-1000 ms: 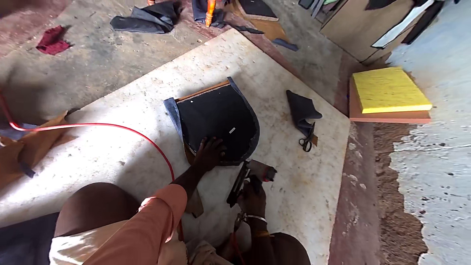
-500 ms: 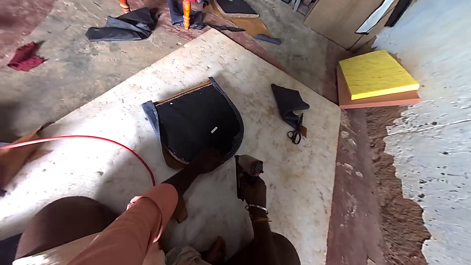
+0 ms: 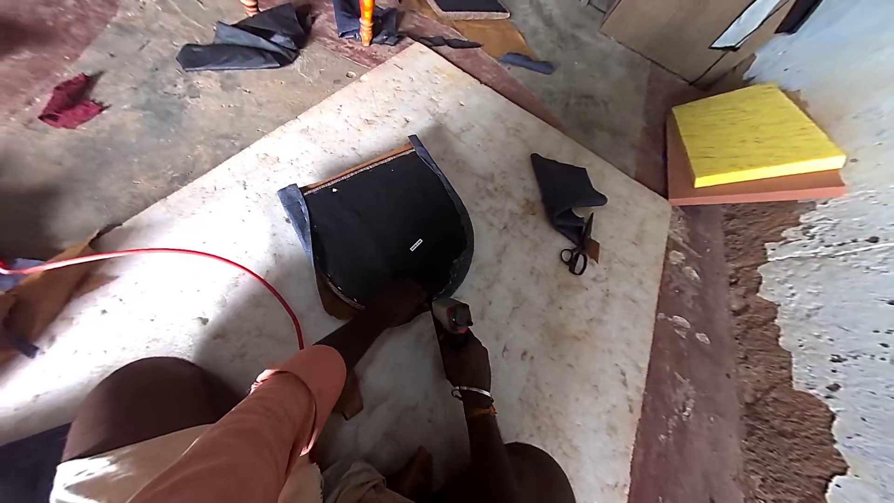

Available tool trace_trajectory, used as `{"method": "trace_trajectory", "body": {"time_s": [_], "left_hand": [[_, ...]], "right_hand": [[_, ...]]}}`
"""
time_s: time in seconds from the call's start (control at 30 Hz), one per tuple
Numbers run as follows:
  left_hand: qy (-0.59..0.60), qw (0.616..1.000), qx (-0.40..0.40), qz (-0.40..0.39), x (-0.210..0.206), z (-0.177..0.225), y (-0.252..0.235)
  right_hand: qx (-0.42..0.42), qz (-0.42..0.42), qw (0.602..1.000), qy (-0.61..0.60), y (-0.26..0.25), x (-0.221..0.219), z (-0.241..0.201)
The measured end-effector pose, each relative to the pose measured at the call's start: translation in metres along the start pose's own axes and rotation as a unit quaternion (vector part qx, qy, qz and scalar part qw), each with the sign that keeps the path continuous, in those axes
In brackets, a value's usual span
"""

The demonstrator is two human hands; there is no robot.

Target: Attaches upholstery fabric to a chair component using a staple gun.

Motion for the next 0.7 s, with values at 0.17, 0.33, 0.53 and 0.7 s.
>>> {"method": "trace_trajectory", "body": {"time_s": [0.17, 0.33, 0.53, 0.7], "left_hand": [[0.058, 0.996, 0.019, 0.057, 0.009, -0.002, 0.02], [0.129, 0.986, 0.097, 0.053, 0.008, -0.009, 0.024], [0.135, 0.981, 0.138, -0.011, 0.011, -0.006, 0.017], [0.171, 0.972, 0.161, 0.002, 0.016, -0.012, 0.02]], "right_hand": [[0.018, 0.035, 0.999, -0.002, 0.015, 0.014, 0.003], [0.021, 0.008, 0.999, 0.024, 0.013, -0.003, -0.001], [0.031, 0.035, 0.999, 0.001, 0.015, -0.002, -0.009], [0.023, 0.028, 0.999, 0.002, 0.011, -0.006, -0.019]]}}
Point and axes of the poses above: each hand's wrist, its own y-axis away from the middle knuckle, its own x-axis out of the back of the hand, z = x × y, the point moved 9 cm from there along -y, towards the middle knuckle, and after that the axes turned 4 degrees about -z, right-handed, at the moved point
